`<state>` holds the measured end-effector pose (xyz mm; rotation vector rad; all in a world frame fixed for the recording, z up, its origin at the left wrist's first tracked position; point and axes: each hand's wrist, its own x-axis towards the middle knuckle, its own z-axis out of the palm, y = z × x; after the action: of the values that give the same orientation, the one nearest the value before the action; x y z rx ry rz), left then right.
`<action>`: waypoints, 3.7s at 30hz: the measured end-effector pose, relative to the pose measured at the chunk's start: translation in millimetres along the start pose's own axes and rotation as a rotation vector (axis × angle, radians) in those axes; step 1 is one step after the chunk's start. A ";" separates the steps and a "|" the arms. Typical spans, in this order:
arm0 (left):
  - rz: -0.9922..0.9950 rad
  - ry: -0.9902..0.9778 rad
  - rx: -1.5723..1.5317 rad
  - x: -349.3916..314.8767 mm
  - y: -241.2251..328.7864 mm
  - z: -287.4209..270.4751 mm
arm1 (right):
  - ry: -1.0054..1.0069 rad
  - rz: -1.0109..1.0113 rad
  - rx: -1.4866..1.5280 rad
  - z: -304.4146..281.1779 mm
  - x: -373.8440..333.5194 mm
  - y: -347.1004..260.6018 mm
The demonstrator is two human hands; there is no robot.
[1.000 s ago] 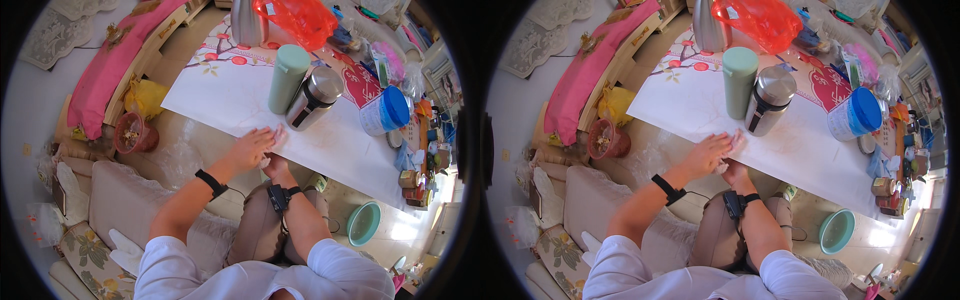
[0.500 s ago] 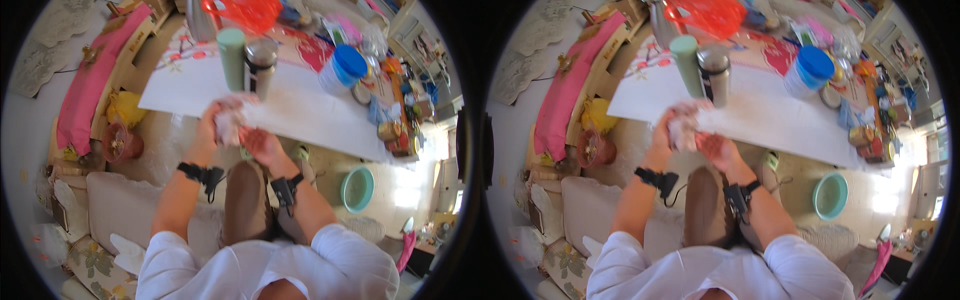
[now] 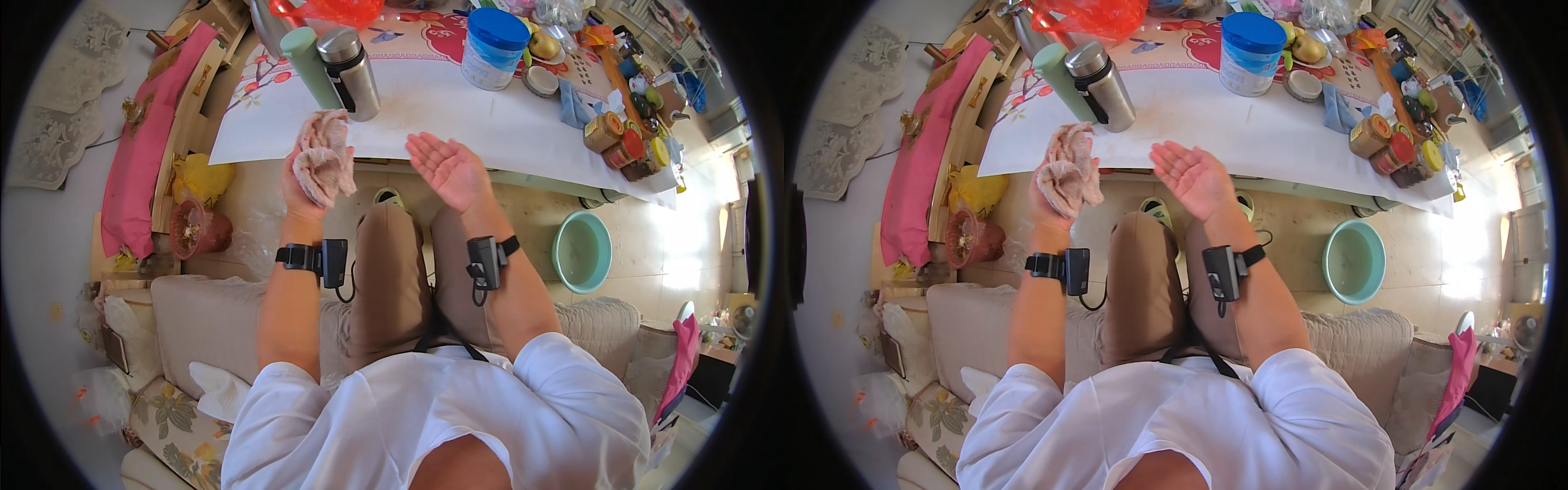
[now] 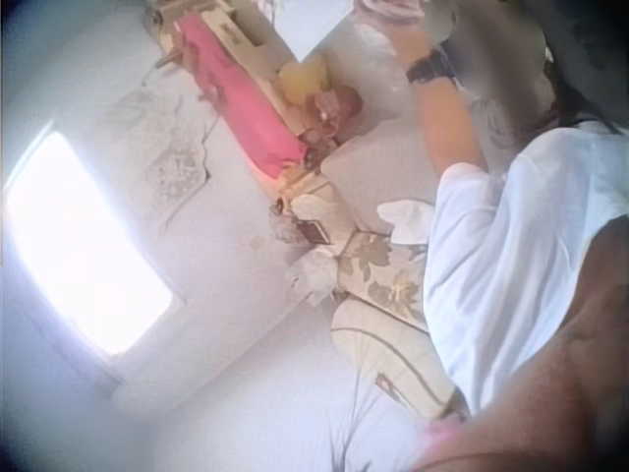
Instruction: The person wipes several containers and a round tin on a table using a cloth. They handle a stainless steel thermos, a green plastic bottle, a small glass jar, and a red round tin, wiping each surface before placing them back on the table.
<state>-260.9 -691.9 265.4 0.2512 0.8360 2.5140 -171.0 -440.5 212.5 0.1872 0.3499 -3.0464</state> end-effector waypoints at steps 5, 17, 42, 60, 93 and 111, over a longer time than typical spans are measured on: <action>-0.076 -0.218 0.099 6.8 -28.8 25.8 | -0.005 -0.258 -0.024 -55.0 -66.6 -100.3; -0.575 -0.175 0.042 64.7 -148.3 101.0 | 0.821 -0.761 -1.564 -72.5 -165.9 -193.7; -0.795 -0.243 0.263 56.6 -257.7 188.0 | 1.478 -0.793 -2.093 -148.4 -270.2 -259.3; 0.757 0.205 0.858 96.9 28.4 34.7 | -0.017 -0.725 -1.700 71.0 138.0 -5.9; 0.382 -0.039 0.921 151.7 -62.7 59.8 | -0.046 -0.906 -1.653 40.2 129.8 -35.3; 0.166 0.066 0.639 170.2 -73.5 5.6 | -0.362 -0.332 -1.820 114.4 126.5 -102.2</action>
<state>-379.2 -553.7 229.5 0.4592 1.6927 2.3327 -317.6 -374.4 329.5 -0.5266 2.7503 -1.6548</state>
